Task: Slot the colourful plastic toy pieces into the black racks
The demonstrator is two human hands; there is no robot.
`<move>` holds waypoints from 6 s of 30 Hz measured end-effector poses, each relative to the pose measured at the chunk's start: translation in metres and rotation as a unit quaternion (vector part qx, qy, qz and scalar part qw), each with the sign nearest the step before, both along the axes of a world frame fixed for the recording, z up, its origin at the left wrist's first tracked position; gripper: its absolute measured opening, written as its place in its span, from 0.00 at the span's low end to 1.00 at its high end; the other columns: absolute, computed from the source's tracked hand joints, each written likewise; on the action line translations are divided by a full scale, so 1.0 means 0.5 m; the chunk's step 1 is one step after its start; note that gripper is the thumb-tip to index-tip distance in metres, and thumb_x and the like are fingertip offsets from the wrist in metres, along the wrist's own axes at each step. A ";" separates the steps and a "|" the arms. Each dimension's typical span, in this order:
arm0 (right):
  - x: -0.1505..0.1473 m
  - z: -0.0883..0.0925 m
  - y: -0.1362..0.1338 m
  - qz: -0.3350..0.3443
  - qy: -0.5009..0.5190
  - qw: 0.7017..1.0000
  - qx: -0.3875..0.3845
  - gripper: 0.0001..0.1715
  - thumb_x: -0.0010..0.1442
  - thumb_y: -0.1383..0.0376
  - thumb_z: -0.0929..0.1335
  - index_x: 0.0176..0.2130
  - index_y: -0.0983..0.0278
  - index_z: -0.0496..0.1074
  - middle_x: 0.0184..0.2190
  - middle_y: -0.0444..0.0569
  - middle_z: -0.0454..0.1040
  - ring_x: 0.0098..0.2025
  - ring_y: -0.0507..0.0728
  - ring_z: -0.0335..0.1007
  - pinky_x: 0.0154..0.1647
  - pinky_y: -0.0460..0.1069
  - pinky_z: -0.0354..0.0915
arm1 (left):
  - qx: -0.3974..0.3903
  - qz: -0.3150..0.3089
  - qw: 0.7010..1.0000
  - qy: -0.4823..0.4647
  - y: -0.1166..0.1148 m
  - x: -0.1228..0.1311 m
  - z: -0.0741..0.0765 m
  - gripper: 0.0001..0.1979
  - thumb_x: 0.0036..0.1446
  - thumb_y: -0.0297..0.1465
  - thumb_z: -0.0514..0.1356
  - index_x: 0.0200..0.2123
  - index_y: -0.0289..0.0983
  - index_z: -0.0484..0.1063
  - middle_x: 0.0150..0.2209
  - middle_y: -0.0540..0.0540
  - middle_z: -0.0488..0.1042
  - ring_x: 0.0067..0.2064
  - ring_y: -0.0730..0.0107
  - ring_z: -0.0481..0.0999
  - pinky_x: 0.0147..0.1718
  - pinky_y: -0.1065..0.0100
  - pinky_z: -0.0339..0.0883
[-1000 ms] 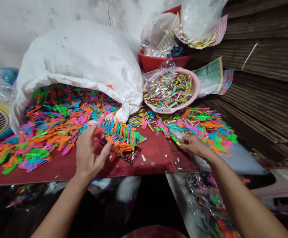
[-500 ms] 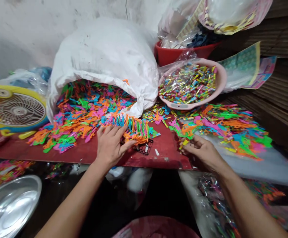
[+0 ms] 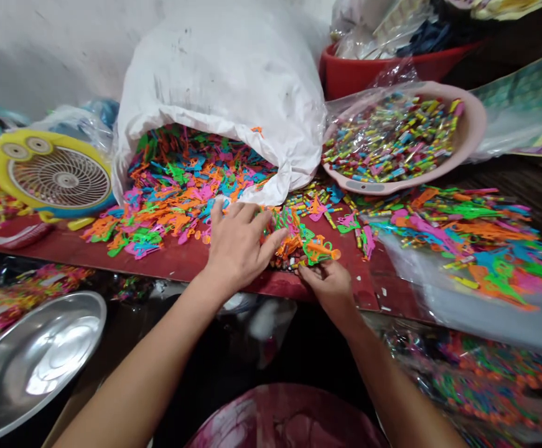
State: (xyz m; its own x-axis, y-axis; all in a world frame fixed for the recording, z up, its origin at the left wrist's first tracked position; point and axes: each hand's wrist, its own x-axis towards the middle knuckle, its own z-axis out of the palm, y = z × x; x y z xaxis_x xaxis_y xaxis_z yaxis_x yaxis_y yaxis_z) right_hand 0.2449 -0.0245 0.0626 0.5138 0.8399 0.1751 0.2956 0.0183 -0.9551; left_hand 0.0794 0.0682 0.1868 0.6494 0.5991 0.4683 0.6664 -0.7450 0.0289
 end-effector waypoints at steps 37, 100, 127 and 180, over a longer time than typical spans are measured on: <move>-0.036 0.014 -0.007 0.034 -0.346 0.937 0.026 0.11 0.66 0.59 0.65 0.38 0.63 0.72 0.29 0.50 0.72 0.29 0.56 0.66 0.31 0.50 0.60 | -0.130 -0.096 0.986 -0.028 0.041 -0.008 -0.027 0.27 0.70 0.47 0.43 0.48 0.38 0.76 0.57 0.42 0.69 0.63 0.56 0.62 0.59 0.54 0.62; 0.095 0.070 -0.051 0.059 -0.364 0.929 -0.038 0.16 0.67 0.65 0.62 0.52 0.61 0.71 0.45 0.51 0.77 0.46 0.58 0.73 0.47 0.51 0.66 | -0.054 -0.150 0.987 0.023 0.029 0.013 -0.017 0.22 0.67 0.48 0.49 0.58 0.49 0.70 0.65 0.45 0.64 0.65 0.54 0.64 0.61 0.41 0.56; 0.210 0.060 -0.023 0.042 -0.070 0.996 -0.023 0.14 0.58 0.53 0.70 0.36 0.61 0.74 0.29 0.46 0.76 0.30 0.54 0.71 0.31 0.47 0.64 | 0.049 -0.044 0.991 -0.117 -0.016 -0.106 -0.047 0.22 0.57 0.36 0.65 0.55 0.42 0.71 0.60 0.39 0.68 0.61 0.53 0.67 0.61 0.47 0.57; 0.057 0.029 0.084 0.126 -0.131 0.982 -0.053 0.09 0.52 0.59 0.69 0.26 0.61 0.70 0.18 0.42 0.68 0.24 0.52 0.63 0.23 0.46 0.54 | -0.064 0.292 0.921 -0.248 -0.053 -0.139 -0.284 0.10 0.57 0.36 0.62 0.26 0.38 0.71 0.26 0.49 0.72 0.31 0.67 0.73 0.36 0.64 0.63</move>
